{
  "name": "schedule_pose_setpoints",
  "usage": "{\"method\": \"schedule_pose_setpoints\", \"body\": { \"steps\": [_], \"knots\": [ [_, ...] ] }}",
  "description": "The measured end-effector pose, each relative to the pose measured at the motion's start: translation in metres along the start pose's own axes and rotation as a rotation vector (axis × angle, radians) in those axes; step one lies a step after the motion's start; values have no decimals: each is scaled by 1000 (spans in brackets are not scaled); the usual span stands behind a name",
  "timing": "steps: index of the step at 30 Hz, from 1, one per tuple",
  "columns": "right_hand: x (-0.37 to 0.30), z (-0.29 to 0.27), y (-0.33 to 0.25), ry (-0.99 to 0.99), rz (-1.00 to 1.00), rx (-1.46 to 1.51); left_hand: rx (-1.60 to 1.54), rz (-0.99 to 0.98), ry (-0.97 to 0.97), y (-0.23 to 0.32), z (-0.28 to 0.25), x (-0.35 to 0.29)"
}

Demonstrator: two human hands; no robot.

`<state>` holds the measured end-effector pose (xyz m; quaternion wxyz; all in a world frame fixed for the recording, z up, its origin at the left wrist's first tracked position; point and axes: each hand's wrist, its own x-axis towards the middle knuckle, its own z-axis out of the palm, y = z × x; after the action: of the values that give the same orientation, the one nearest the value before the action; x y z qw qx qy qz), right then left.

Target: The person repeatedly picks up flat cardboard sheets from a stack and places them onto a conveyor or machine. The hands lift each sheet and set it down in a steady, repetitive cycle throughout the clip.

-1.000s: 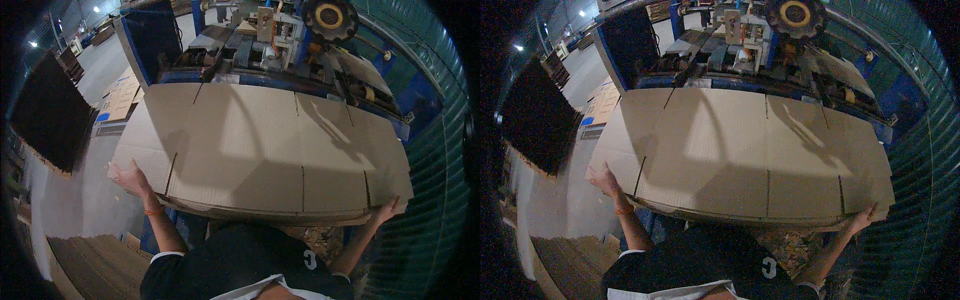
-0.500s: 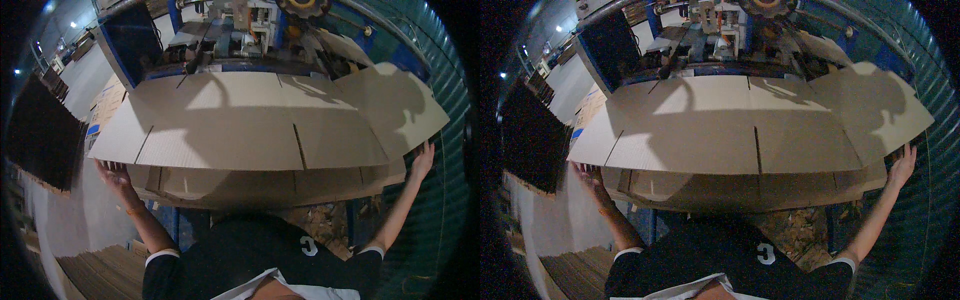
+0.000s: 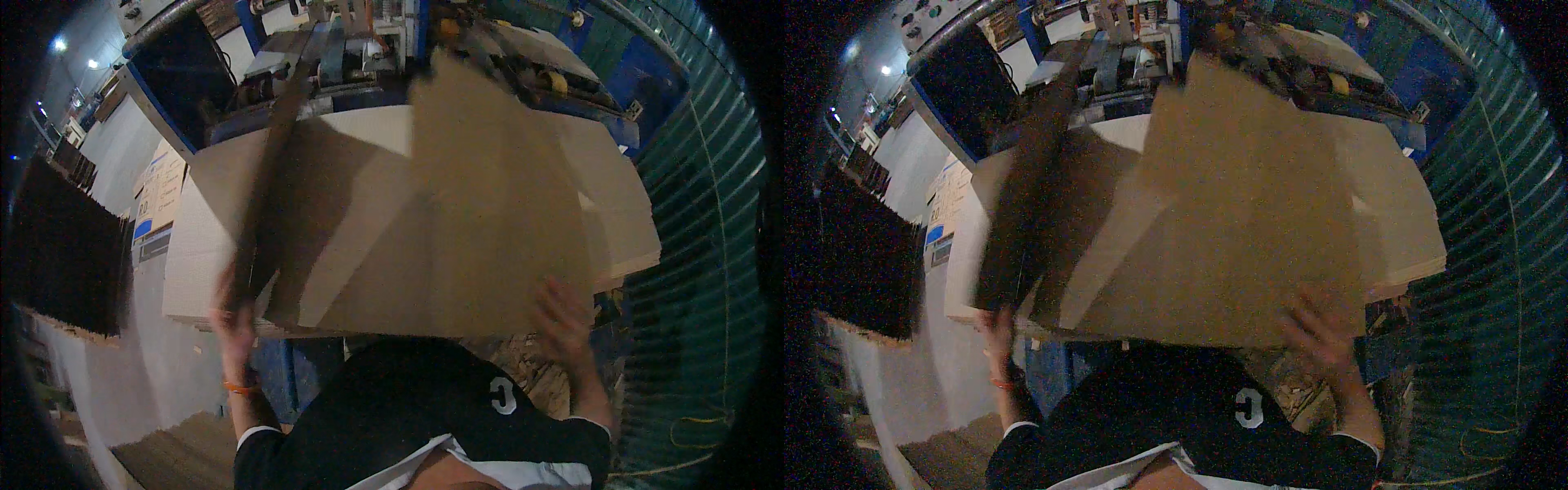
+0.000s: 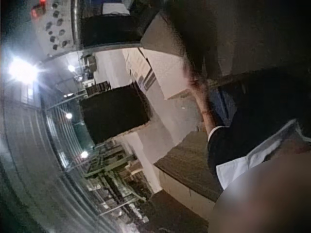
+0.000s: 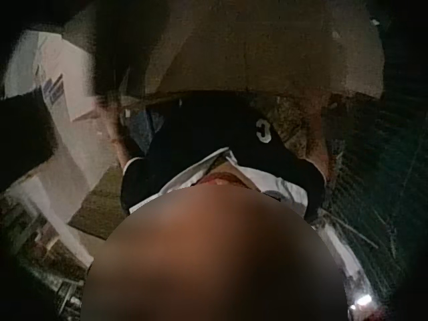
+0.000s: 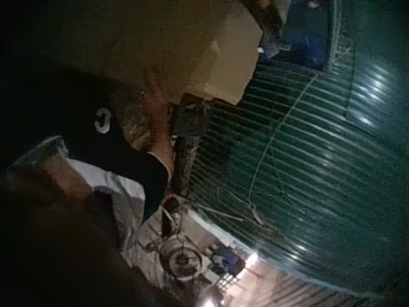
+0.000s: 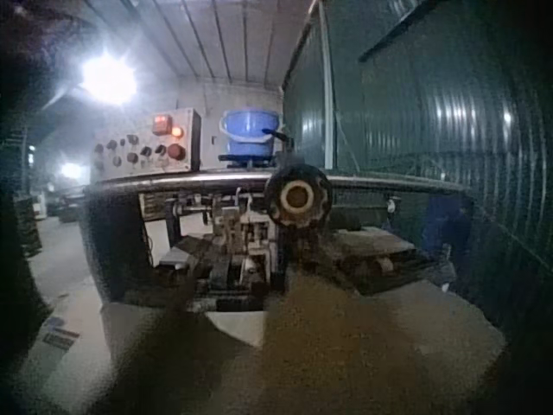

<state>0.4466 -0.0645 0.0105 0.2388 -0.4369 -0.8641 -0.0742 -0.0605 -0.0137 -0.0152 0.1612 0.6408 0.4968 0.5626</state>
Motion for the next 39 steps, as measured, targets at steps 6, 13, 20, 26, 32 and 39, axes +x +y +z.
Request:
{"method": "schedule_pose_setpoints", "body": {
  "steps": [6,13,20,26,32,39],
  "knots": [
    [30,32,8,-253,-187,-49,678,268,-665,45,52,20],
    [53,45,38,-271,-331,-91,743,250,-739,32,57,32],
    [87,64,103,-315,-90,-92,705,309,-613,21,77,60],
    [151,76,156,-376,-104,-246,630,388,-490,-25,123,124],
    [224,108,200,-415,116,-123,605,408,-392,-70,160,204],
    [193,87,191,-265,346,-102,886,445,-293,-64,132,193]
  ]
}}
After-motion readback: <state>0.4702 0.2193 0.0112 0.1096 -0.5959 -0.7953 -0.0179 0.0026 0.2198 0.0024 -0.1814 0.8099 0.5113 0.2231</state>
